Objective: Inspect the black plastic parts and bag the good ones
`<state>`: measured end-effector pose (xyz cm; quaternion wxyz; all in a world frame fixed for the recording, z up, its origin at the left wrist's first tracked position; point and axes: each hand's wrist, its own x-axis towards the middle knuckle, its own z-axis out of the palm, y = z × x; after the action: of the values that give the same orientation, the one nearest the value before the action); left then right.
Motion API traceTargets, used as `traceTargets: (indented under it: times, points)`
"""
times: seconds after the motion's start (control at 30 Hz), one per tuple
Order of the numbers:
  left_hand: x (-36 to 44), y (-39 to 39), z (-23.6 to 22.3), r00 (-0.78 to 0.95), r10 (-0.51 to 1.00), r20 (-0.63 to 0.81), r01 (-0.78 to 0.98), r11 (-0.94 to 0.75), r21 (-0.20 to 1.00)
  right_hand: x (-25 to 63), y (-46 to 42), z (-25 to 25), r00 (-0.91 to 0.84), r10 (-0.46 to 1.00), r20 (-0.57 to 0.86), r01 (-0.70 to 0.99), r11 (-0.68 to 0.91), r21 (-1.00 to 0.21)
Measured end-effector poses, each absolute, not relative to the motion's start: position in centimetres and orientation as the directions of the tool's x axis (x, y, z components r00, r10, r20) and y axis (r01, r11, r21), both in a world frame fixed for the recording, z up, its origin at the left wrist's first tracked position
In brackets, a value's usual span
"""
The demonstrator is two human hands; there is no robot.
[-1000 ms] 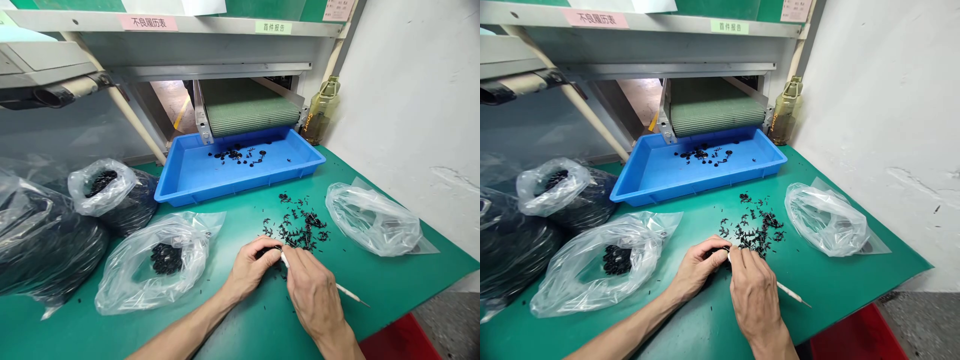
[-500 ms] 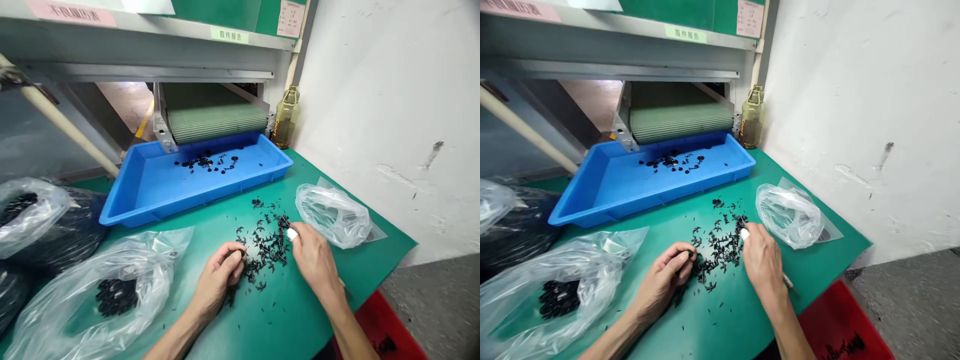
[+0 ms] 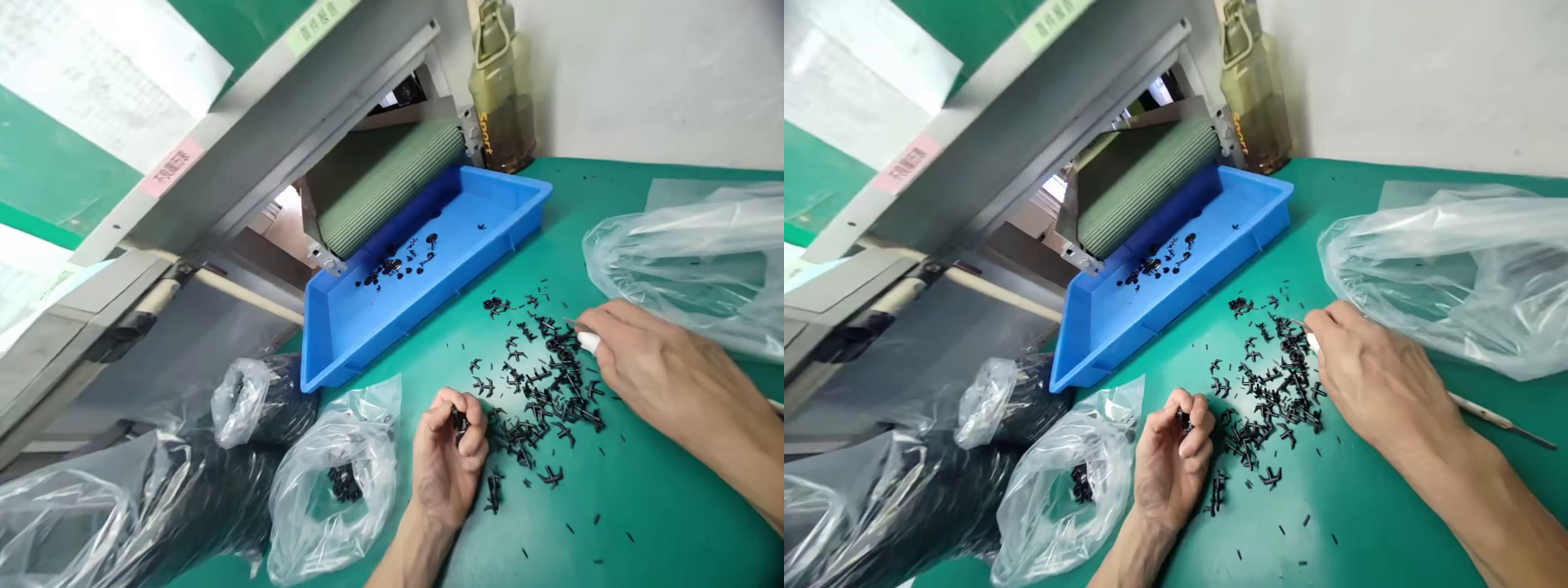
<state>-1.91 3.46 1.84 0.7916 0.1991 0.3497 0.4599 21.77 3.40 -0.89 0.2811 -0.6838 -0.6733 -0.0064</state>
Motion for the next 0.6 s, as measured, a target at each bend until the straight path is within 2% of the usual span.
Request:
traceTargets:
  times: [0.13, 0.3, 0.5, 0.6]
  points:
    - [-2.0, 3.8, 1.7, 0.293, 0.872, -0.393, -0.614, 0.487, 0.621, 21.9, 3.6, -1.0, 0.057, 0.929, 0.365, 0.917, 0.096, -0.386]
    - [-2.0, 3.9, 1.6, 0.264, 0.870, -0.415, -0.627, 0.482, 0.611, 22.0, 3.8, -1.6, 0.078, 0.899, 0.432, 0.859, 0.159, -0.486]
    - [-1.5, 3.3, 1.4, 0.263, 0.885, -0.384, -0.499, 0.466, 0.731, 21.4, 3.2, -1.3, 0.082, 0.933, 0.350, 0.808, 0.143, -0.572]
    - [-1.5, 3.2, 1.2, 0.282, 0.884, -0.372, -0.450, 0.464, 0.763, 21.0, 2.8, -1.3, 0.089, 0.932, 0.352, 0.825, 0.129, -0.550]
